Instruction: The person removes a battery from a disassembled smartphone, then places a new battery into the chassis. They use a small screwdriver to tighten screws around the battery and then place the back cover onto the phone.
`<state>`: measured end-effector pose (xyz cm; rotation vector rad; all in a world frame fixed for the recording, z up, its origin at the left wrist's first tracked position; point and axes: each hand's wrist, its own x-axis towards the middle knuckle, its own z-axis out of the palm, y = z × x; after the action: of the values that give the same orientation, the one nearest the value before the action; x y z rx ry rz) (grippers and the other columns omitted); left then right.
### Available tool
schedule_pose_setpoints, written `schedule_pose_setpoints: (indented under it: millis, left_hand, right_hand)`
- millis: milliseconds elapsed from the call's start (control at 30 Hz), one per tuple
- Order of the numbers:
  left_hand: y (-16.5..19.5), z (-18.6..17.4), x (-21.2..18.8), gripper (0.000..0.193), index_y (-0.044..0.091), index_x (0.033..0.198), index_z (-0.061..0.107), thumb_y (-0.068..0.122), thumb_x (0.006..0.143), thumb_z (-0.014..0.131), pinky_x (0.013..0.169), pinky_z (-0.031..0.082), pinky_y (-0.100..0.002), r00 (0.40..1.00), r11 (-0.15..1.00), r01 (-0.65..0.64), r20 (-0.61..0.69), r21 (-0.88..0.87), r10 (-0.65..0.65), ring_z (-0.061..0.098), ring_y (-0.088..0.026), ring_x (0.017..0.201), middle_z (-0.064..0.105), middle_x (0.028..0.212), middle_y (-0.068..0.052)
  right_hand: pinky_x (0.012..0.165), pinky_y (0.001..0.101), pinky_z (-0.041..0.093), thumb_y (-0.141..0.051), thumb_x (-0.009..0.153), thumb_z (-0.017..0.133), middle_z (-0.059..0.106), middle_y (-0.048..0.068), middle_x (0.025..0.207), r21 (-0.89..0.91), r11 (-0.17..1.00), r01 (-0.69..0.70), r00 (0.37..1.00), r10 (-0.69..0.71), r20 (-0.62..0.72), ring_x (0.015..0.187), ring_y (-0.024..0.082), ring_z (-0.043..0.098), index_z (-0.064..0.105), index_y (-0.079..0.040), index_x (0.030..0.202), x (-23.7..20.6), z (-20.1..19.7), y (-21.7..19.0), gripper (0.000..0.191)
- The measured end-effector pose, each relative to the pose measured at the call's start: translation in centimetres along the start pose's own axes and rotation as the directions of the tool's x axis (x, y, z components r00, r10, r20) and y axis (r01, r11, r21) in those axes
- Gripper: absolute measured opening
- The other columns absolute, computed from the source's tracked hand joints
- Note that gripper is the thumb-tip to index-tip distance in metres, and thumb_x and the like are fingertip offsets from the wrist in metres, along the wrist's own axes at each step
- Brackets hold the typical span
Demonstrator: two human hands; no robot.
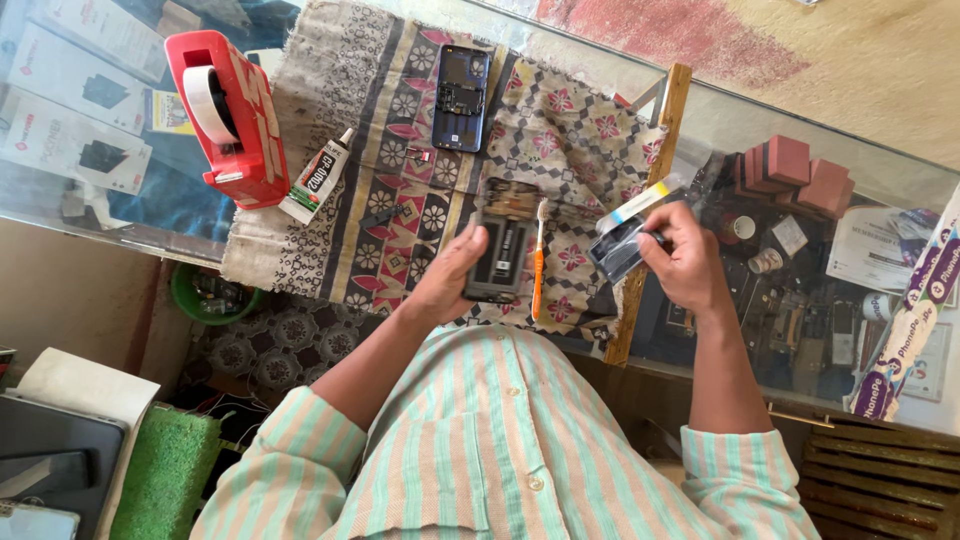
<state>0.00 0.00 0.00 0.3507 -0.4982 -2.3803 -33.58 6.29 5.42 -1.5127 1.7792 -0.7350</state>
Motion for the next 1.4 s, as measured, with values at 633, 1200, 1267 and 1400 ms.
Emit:
schedule_pose_setpoints:
  millis: [633,1200,1267,1400]
  left_hand:
    - [-4.9,-2.5,3.9,0.068,0.001,0.139,0.056,0.053,0.096,0.071,0.094,0.061,-0.047,0.921,0.91,0.339,0.283,-0.238,-0.269,0.073,-0.027,0.106,0.071,0.116,-0.018]
    - [-6.7,-4.6,4.7,0.067,-0.004,0.13,0.059,0.057,0.104,0.055,0.084,0.064,-0.041,0.948,0.948,0.314,0.061,-0.044,-0.311,0.075,-0.027,0.098,0.071,0.112,-0.021]
    - [-6.6,-4.1,5.0,0.071,-0.002,0.131,0.058,0.062,0.102,0.048,0.084,0.064,-0.042,0.956,0.954,0.293,0.005,-0.059,-0.293,0.075,-0.027,0.099,0.07,0.115,-0.018]
    - [-5.6,-2.7,4.8,0.081,0.004,0.136,0.056,0.071,0.096,0.035,0.079,0.064,-0.041,0.976,0.972,0.211,-0.027,-0.099,-0.215,0.074,-0.026,0.096,0.072,0.111,-0.015]
  right_hand:
    - [0.06,0.0225,0.041,-0.01,0.095,0.065,0.061,-0.003,0.088,0.234,0.926,-0.298,0.848,0.144,0.51,0.071,0.005,0.048,0.068,-0.003,0.108,-0.3,1.1,-1.4,0.014]
    - [0.055,0.0197,0.048,-0.01,0.098,0.063,0.072,0.005,0.09,0.197,0.96,-0.197,0.98,0.196,0.022,0.066,0.007,0.062,0.062,-0.006,0.129,0.0,0.5,-1.0,0.032]
    - [0.063,0.0224,0.056,-0.008,0.103,0.063,0.074,0.009,0.097,0.177,0.983,-0.057,0.987,0.081,-0.135,0.076,0.011,0.069,0.066,-0.001,0.124,-0.2,1.1,-1.9,0.022]
    - [0.083,0.0304,0.066,-0.001,0.106,0.069,0.075,0.016,0.109,0.21,0.903,0.376,0.886,-0.282,-0.369,0.095,0.017,0.077,0.07,0.001,0.121,-1.3,3.5,-3.2,0.015]
